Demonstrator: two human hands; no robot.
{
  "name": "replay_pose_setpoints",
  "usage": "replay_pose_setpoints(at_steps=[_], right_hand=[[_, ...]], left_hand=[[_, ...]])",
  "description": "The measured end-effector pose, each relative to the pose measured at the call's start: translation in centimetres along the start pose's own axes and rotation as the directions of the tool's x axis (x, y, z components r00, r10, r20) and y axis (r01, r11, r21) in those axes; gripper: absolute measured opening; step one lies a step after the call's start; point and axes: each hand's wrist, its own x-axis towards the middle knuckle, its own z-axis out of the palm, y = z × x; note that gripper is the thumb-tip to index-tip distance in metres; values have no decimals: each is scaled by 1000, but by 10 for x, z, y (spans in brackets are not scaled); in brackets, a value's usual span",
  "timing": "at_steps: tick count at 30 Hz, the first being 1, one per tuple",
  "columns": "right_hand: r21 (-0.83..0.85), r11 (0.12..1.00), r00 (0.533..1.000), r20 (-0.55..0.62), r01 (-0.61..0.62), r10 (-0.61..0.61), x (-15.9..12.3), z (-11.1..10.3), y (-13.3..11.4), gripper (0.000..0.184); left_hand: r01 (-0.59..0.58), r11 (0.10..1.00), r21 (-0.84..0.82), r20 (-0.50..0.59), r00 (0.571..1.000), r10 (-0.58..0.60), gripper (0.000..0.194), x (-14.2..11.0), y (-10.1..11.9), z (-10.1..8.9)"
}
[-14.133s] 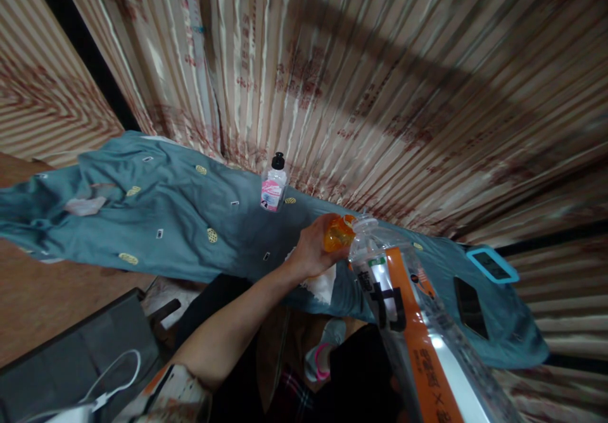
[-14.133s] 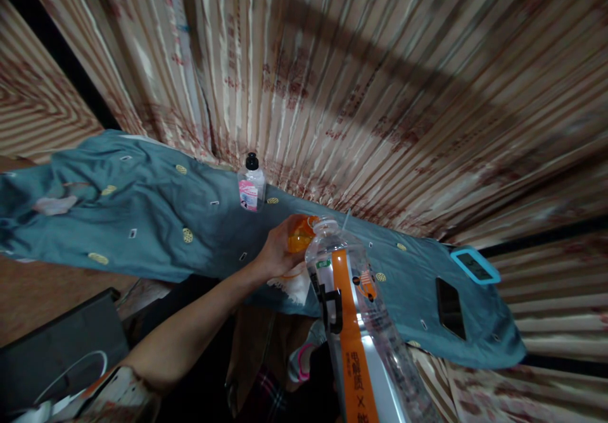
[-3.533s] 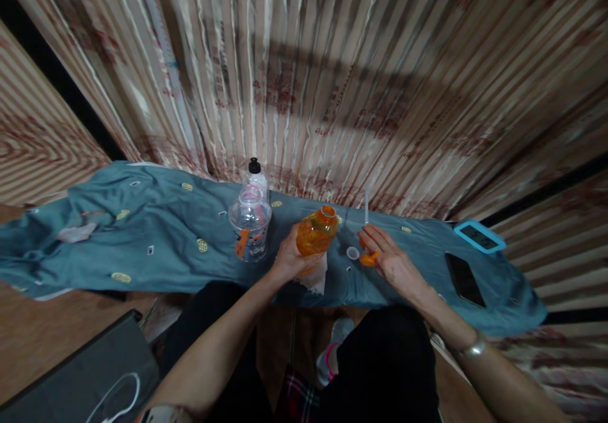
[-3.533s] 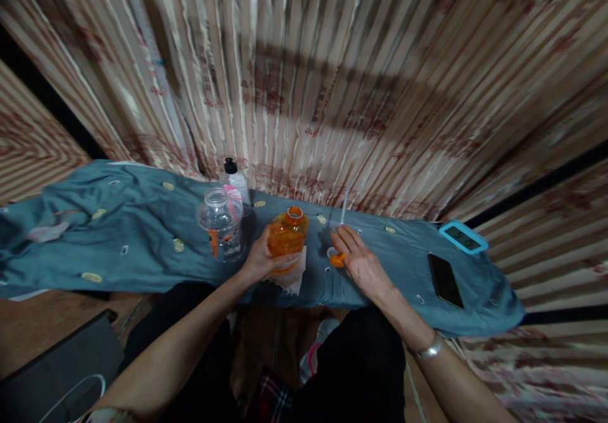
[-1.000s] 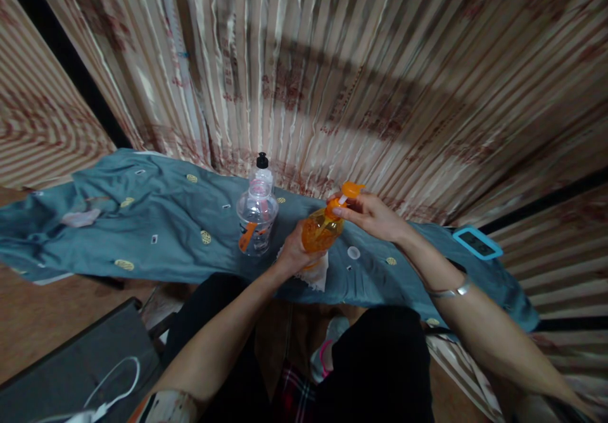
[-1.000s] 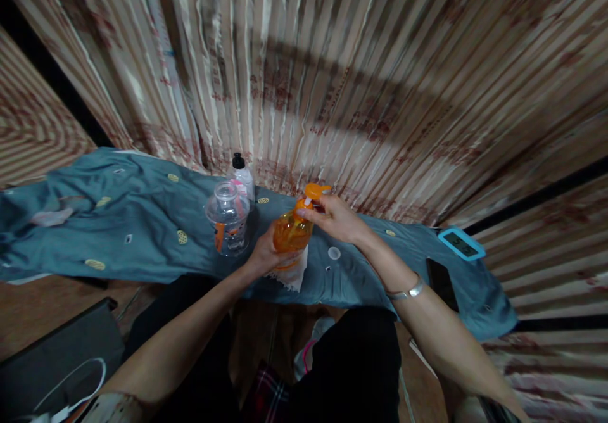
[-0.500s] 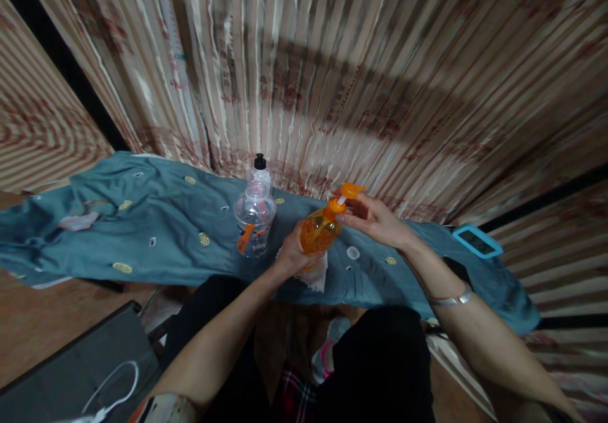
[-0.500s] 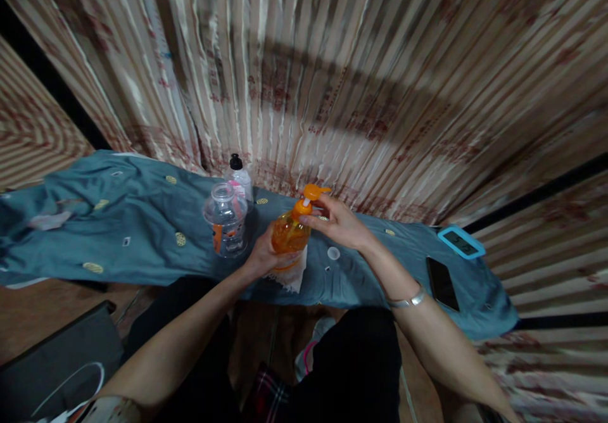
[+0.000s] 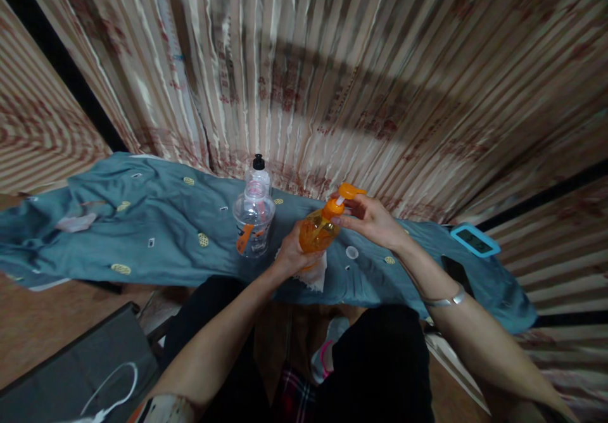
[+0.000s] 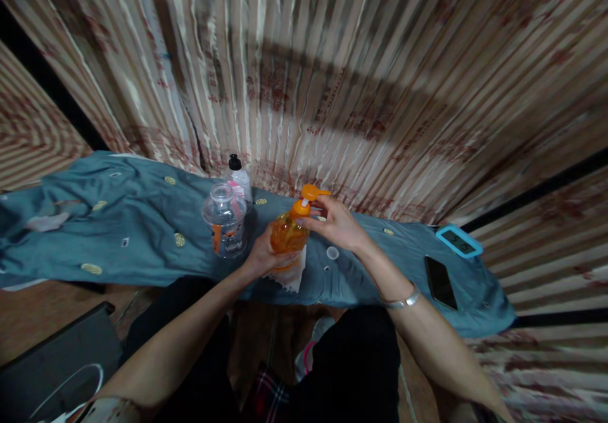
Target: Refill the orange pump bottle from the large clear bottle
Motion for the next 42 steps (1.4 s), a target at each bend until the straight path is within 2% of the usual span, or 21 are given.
replay_pose_setpoints(at_steps=[6, 11, 27, 30, 33, 36, 39, 42], right_hand=[[-29, 999, 998, 68, 17, -15, 1, -4, 3, 38], [-54, 999, 999, 53, -4, 7, 2, -5, 2, 41], [-34, 998, 997, 54, 52, -50, -1, 1, 8, 36], [-90, 993, 996, -11, 82, -83, -2, 6, 10, 32], [-135, 985, 984, -127, 108, -125, -4, 15, 14, 28], [-214, 976, 956, -275, 45, -104, -6, 26, 18, 32], [-271, 962, 906, -412, -27, -90, -6, 36, 21, 41], [-231, 972, 882, -466, -49, -66, -6, 39, 23, 49]], left_hand=[[9, 1000, -1, -8, 1000, -9, 66, 0, 0, 1], [9, 1000, -24, 15, 1000, -8, 67, 0, -1, 1], [11, 999, 41, 3, 1000, -11, 66, 0, 0, 0], [6, 999, 41, 5, 1000, -7, 65, 0, -2, 0], [8, 998, 55, 1, 1000, -8, 67, 0, -3, 1], [2, 999, 45, 0, 1000, -2, 69, 0, -2, 1], [8, 999, 54, 3, 1000, -8, 68, 0, -1, 1], [17, 998, 61, 0, 1000, -17, 67, -1, 1, 0]])
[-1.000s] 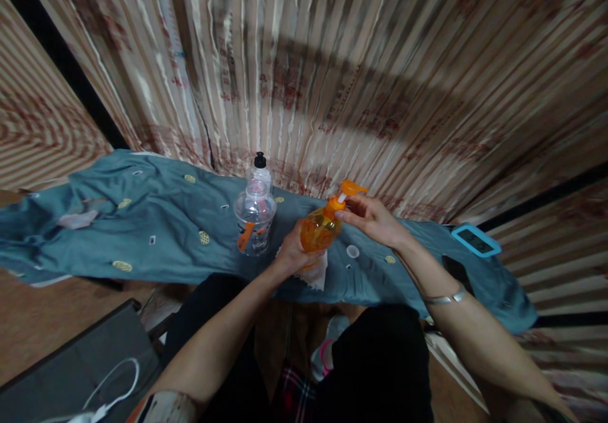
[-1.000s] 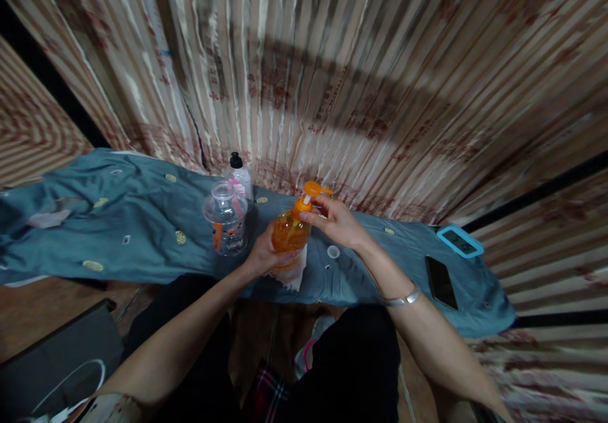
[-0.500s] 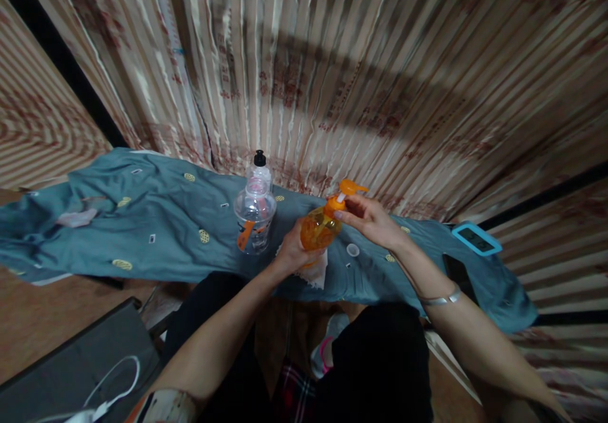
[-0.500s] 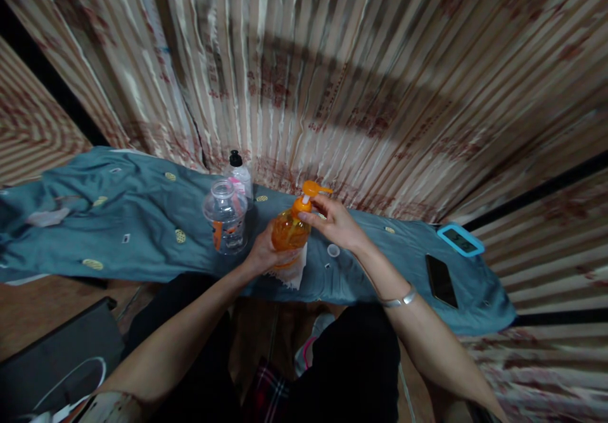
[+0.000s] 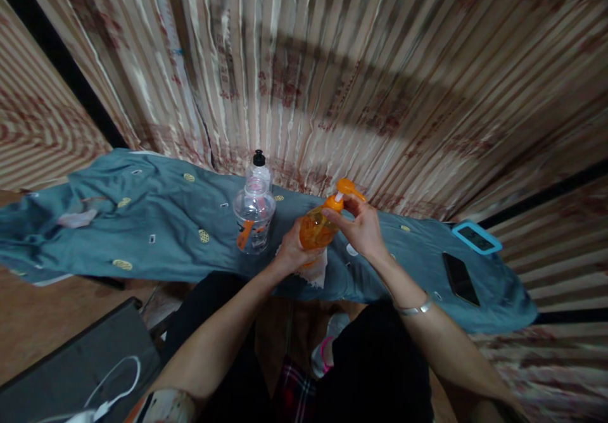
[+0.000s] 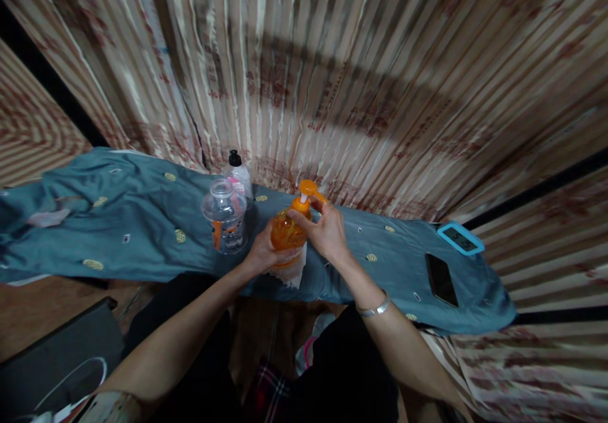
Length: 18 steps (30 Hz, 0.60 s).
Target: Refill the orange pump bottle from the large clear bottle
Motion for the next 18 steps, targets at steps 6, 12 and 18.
replay_pose_setpoints(at_steps=[6, 12, 18], right_hand=[[228, 973, 945, 323, -21, -55, 8, -21, 3, 55], [226, 973, 890, 433, 46, -142, 13, -28, 1, 31], [191, 981, 993, 108, 21, -42, 5, -5, 5, 43]], left_hand=[[-17, 1000, -21, 7, 1000, 17, 68, -1, -1, 0], [-27, 999, -40, -3, 1000, 27, 67, 0, -5, 1], [16, 1000, -12, -3, 1000, -16, 69, 0, -3, 0]])
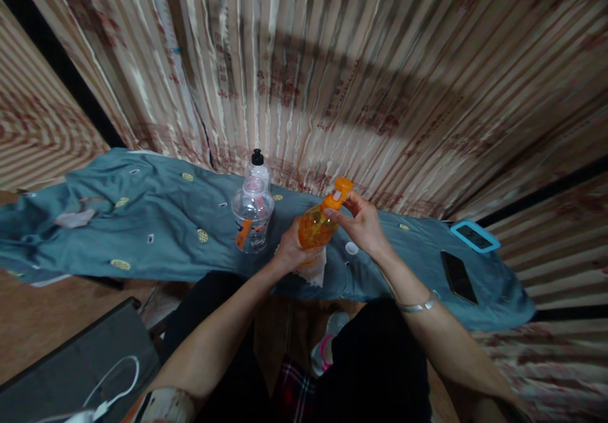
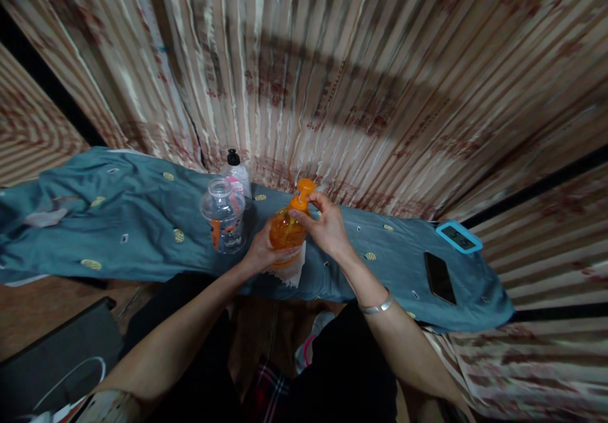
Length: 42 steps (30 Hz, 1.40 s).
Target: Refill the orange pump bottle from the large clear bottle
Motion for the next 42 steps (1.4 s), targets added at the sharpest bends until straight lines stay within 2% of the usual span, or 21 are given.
replay_pose_setpoints(at_steps=[3, 6, 8, 10, 12, 15, 18, 24, 28, 30, 34, 36, 38, 40, 42], right_hand=[[14, 1000, 999, 51, -7, 6, -2, -4, -1, 50], [82, 996, 976, 219, -27, 8, 0, -17, -6, 60], [72, 997, 941, 338, -7, -18, 3, -24, -8, 46], [28, 999, 921, 387, 38, -46, 6, -26, -9, 33], [2, 998, 939, 338, 65, -62, 6, -22, -7, 27], [44, 998, 982, 182, 51, -58, 5, -11, -3, 29], [72, 997, 994, 109, 19, -26, 3, -4, 0, 31], [115, 993, 993, 120, -8, -6, 4, -6, -2, 39], [122, 993, 970, 240, 2, -31, 4, -10, -5, 36], [45, 999, 975, 220, 31, -40, 3, -10, -6, 34], [-192, 981, 999, 10, 36, -35, -1, -5, -9, 44], [-228, 974, 999, -22, 18, -24, -2, -3, -10, 50], [-175, 984, 999, 36, 11, -5, -2, -6, -11, 55], [-52, 999, 985, 171, 6, 3, 0, -13, -12, 61], [31, 999, 950, 311, -8, -2, 3, -19, -13, 55]], left_hand=[[-3, 1000, -21, 13, 1000, 3, 69, 0, -1, 1], [-28, 999, -39, 12, 1000, 29, 68, 0, -2, 1], [-47, 998, -35, 8, 999, 47, 68, 0, -2, 1], [-50, 999, -22, 9, 999, 50, 67, 0, -2, 0], [-41, 999, -5, 14, 999, 42, 67, 0, -1, 0], [-29, 1000, -11, 19, 999, 29, 68, 0, -1, 0], [-38, 999, -29, 10, 999, 38, 67, 0, -1, 0], [-39, 999, -23, 1, 999, 39, 65, 1, -1, 1], [-26, 999, -24, 12, 1000, 26, 68, 0, 0, 0], [-18, 1000, -14, 15, 1000, 19, 68, -1, 1, 0], [-9, 1000, 2, 9, 1000, 9, 68, -1, 3, 0], [-20, 1000, -1, 8, 1000, 20, 68, -1, 3, -1], [-30, 1000, 0, 13, 999, 30, 68, -1, 3, -1], [-41, 999, 1, 16, 999, 41, 68, -1, 2, -1], [-51, 999, 1, 15, 999, 51, 68, -1, 1, -1]])
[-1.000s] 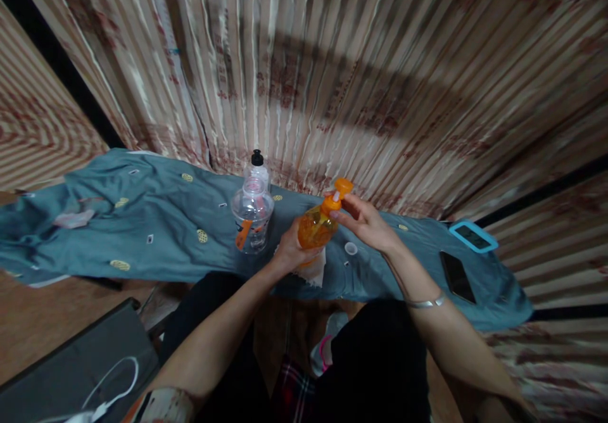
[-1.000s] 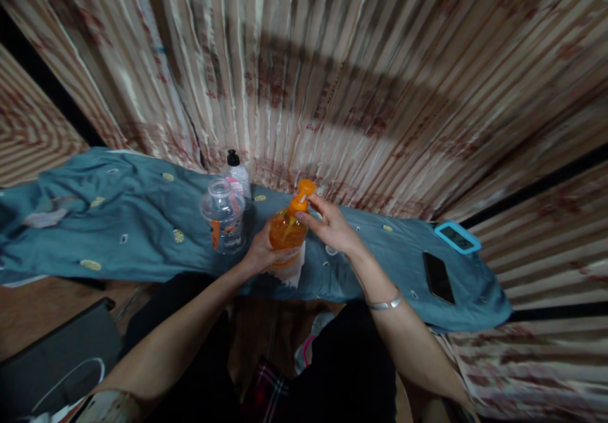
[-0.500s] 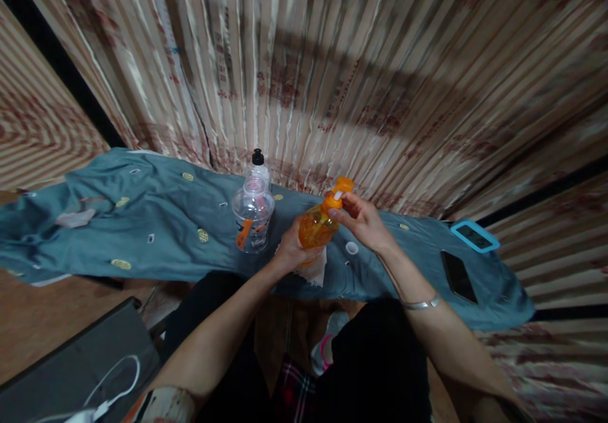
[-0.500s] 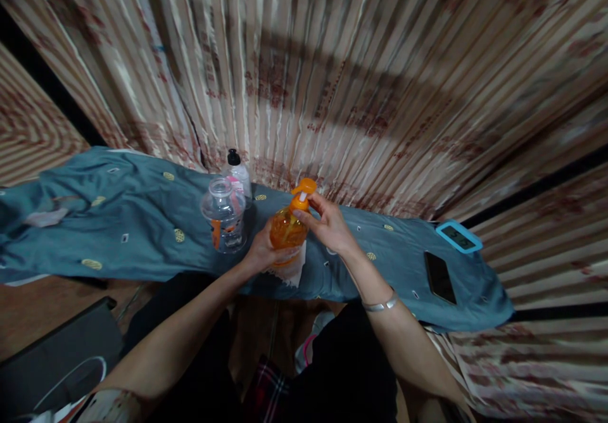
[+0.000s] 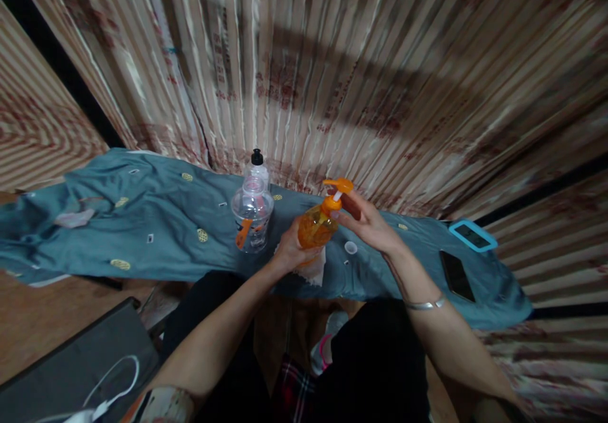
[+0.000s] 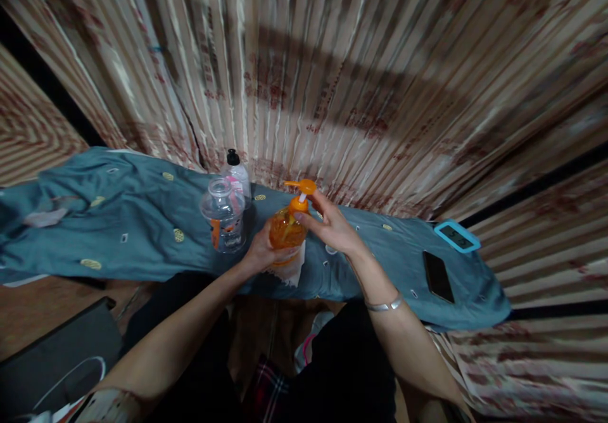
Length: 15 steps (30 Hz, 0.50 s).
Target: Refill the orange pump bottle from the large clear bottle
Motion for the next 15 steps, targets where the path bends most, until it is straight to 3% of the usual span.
replay_pose_setpoints(at_steps=[3, 7, 9, 11, 15], right_hand=[[24, 1000, 998, 56, 1, -3, 2, -1, 2, 41], [-82, 996, 977, -213, -19, 1, 6, 10, 8, 43], [-114, 992, 960, -278, -50, 16, 6, 13, 8, 48], [-45, 998, 976, -217, -34, 23, 4, 11, 5, 51], [120, 992, 1000, 20, -27, 24, 1, 0, -1, 48]], left_hand=[[-4, 1000, -6, -4, 1000, 4, 67, 0, 0, 0], [20, 1000, -8, -13, 1000, -20, 68, -1, 1, 1], [21, 1000, -5, -14, 1000, -21, 68, -1, 1, 0], [15, 1000, -10, -9, 1000, -15, 68, -1, 1, 0], [11, 1000, -7, -8, 1000, -11, 68, 0, 1, 1]])
